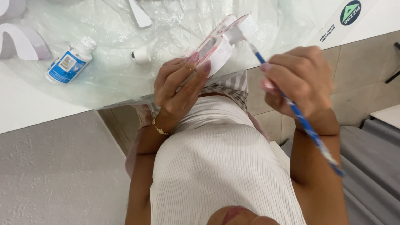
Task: Painting large white decorative foam letters with white paint using a brush.
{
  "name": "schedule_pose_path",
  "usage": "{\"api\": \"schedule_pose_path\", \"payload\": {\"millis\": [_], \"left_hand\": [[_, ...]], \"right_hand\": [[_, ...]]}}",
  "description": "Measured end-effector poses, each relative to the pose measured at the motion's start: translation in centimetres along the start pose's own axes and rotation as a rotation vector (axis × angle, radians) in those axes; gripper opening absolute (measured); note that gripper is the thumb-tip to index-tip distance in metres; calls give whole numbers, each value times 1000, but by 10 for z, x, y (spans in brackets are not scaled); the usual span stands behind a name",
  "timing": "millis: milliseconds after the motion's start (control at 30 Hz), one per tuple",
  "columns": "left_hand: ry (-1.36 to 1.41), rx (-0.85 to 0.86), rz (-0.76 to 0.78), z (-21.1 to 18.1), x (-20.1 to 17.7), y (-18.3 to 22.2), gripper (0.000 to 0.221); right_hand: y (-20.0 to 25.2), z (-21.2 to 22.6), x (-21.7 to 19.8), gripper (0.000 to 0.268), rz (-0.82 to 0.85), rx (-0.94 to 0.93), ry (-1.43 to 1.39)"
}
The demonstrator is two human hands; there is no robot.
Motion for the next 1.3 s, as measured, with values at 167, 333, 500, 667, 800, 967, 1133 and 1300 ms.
{"api": "schedule_pose_path", "payload": {"millis": [167, 333, 500, 667, 800, 967, 1133, 1300], "left_hand": [[-28, -4, 5, -2, 0, -1, 42], [-4, -5, -41, 0, 3, 1, 46], [-18, -10, -41, -1, 3, 0, 38], [-2, -18, -22, -2, 1, -2, 38], [-14, -21, 0, -2, 0, -1, 38], [-28, -4, -10, -1, 1, 1, 45], [49, -15, 19, -1, -3, -3, 26], [83, 2, 77, -1, -5, -5, 22]], "right_hand": [[-8, -2, 4, 13, 220, 162, -70], [-3, -18, -5, 43, 409, 274, -237], [-10, -5, 4, 16, 17, 54, -21], [2, -15, 7, 7, 159, 77, 12], [5, -28, 2, 22, 268, 104, -185], [8, -35, 13, 35, 411, 291, -195], [-16, -41, -16, 35, -548, 219, -250], [10, -54, 7, 34, -575, 597, -508]]}}
Point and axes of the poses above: each hand's wrist, its own y-axis away from the middle knuckle, its own x-axis out of the palm, z = x × y, the point moved 3 cm from there along -y, towards the middle knuckle, and after that the axes turned 10 degrees about -y, right-handed, at the moved point
